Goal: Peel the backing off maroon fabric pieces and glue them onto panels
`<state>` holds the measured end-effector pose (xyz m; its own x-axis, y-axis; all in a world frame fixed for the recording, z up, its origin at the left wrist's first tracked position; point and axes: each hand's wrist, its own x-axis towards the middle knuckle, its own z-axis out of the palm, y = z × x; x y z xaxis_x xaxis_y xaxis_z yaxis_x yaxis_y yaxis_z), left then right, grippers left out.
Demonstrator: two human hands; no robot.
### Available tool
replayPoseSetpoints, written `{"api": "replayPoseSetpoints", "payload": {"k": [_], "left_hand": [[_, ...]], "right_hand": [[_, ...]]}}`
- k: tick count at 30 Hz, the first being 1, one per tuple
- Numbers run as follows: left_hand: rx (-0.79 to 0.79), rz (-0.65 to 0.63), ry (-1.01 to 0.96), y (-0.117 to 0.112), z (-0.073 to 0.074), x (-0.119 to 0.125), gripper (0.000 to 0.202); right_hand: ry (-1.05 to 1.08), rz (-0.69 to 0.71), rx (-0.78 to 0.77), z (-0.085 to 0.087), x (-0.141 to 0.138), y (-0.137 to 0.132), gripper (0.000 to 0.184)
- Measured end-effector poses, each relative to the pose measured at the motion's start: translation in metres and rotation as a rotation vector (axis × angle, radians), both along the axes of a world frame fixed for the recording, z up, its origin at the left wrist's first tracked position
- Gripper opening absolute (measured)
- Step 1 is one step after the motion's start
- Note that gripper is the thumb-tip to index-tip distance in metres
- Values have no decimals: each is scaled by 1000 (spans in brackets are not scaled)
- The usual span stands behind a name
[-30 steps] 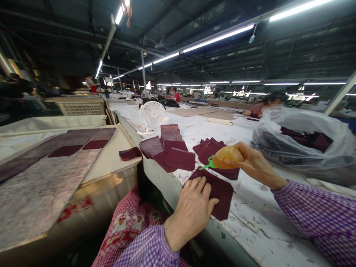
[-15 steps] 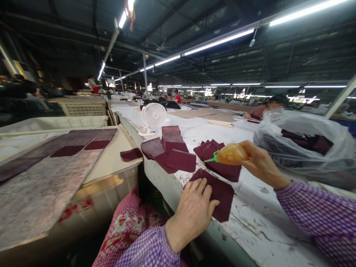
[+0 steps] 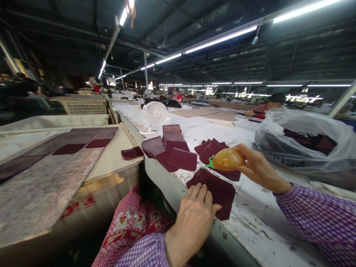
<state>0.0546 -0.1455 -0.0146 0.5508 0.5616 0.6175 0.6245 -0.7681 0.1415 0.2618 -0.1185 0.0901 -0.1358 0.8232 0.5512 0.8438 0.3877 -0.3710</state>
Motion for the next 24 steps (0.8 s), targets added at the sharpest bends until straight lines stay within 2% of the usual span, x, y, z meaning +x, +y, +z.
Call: {"api": "replayPoseSetpoints", "payload": {"k": [3,8,11,16,18,24], "left_hand": [[19,6,-6,-1,-4,-1,33],[-5,-2,-8,0,-5,-1,32],[-17,-12,-11,-1,-5,-1,31],[-87,-40,-15,2,4,-5,25],[-136,-50,8,5,11,-5,22],[-187,-47,38,13,26,-4,21]], "right_hand": [[40,-37,34,1,4,1,33],[56,29,-69,-1,-3,-1,35],[14,-28,-6,-1,0,1,35],[93,-86,80,6,17,8,34],[167,-71,51,6,21,11,35],[605,-67,-176,-5,23,24,44]]}}
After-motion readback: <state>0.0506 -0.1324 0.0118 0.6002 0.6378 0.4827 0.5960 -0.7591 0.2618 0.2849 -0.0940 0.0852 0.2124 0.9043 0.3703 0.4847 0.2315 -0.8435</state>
